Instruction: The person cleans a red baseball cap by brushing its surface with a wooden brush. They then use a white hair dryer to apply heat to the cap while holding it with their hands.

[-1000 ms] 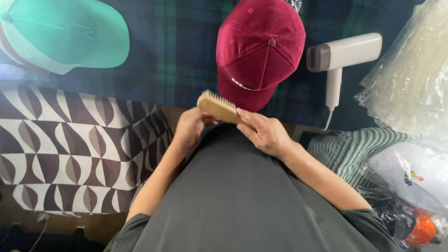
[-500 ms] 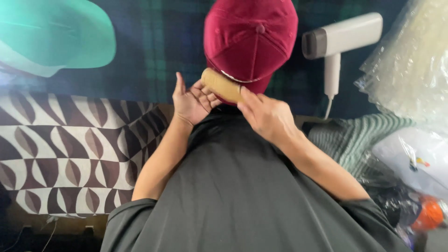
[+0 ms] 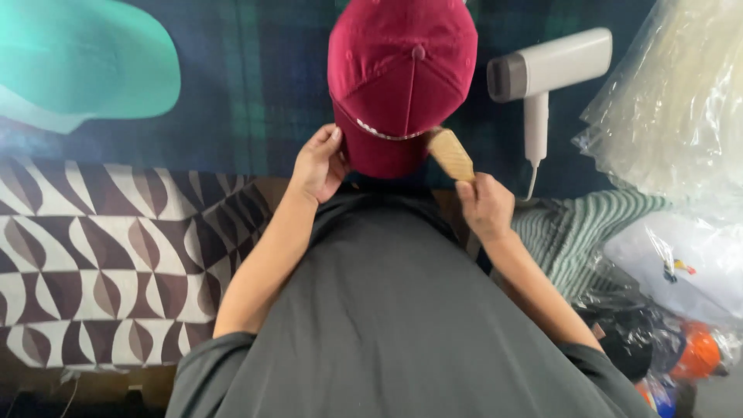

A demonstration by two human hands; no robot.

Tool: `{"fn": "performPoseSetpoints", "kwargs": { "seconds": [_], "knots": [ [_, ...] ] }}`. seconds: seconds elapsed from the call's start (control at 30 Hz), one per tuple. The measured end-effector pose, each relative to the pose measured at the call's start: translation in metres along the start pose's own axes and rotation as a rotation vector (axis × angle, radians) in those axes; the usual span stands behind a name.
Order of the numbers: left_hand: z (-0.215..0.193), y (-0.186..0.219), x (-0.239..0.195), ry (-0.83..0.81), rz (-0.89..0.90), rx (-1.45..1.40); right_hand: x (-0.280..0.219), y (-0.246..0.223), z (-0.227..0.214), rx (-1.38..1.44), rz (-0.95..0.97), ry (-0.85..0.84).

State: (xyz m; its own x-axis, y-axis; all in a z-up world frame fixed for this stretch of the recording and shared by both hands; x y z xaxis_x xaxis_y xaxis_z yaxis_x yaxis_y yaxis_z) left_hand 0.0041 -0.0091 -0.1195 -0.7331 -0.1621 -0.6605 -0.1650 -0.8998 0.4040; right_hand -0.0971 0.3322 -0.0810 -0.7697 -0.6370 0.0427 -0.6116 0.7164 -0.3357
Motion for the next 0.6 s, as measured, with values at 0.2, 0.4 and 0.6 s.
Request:
{"fn": "performPoseSetpoints", "kwargs": {
  "seconds": [0.2, 0.4, 0.6],
  "knots": [
    [0.011, 0.003, -0.010, 0.002, 0.021, 0.021, 0.032, -0.018, 0.001, 0.011, -0.228, 0.148],
    [0.012, 0.002, -0.009, 0.036, 0.040, 0.047, 0.050, -0.030, -0.057, 0.049, -0.178, 0.262],
    [-0.010, -0.003, 0.000, 0.036, 0.050, 0.069, 0.117, -0.097, -0.070, 0.071, -0.538, 0.247]
  ]
}}
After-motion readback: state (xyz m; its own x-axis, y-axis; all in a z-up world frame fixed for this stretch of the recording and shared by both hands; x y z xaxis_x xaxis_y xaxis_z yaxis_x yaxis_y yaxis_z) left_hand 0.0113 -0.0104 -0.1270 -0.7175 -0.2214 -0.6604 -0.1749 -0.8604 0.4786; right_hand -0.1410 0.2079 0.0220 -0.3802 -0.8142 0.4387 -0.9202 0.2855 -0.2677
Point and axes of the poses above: each hand's wrist, its own x-axis towards the middle knuckle, its own z-axis out of the palm, y = z × x, the point moved 1 cm from there along x, towards the middle knuckle, and after that the axes turned 1 degree about -z, right-handed, at the moved point
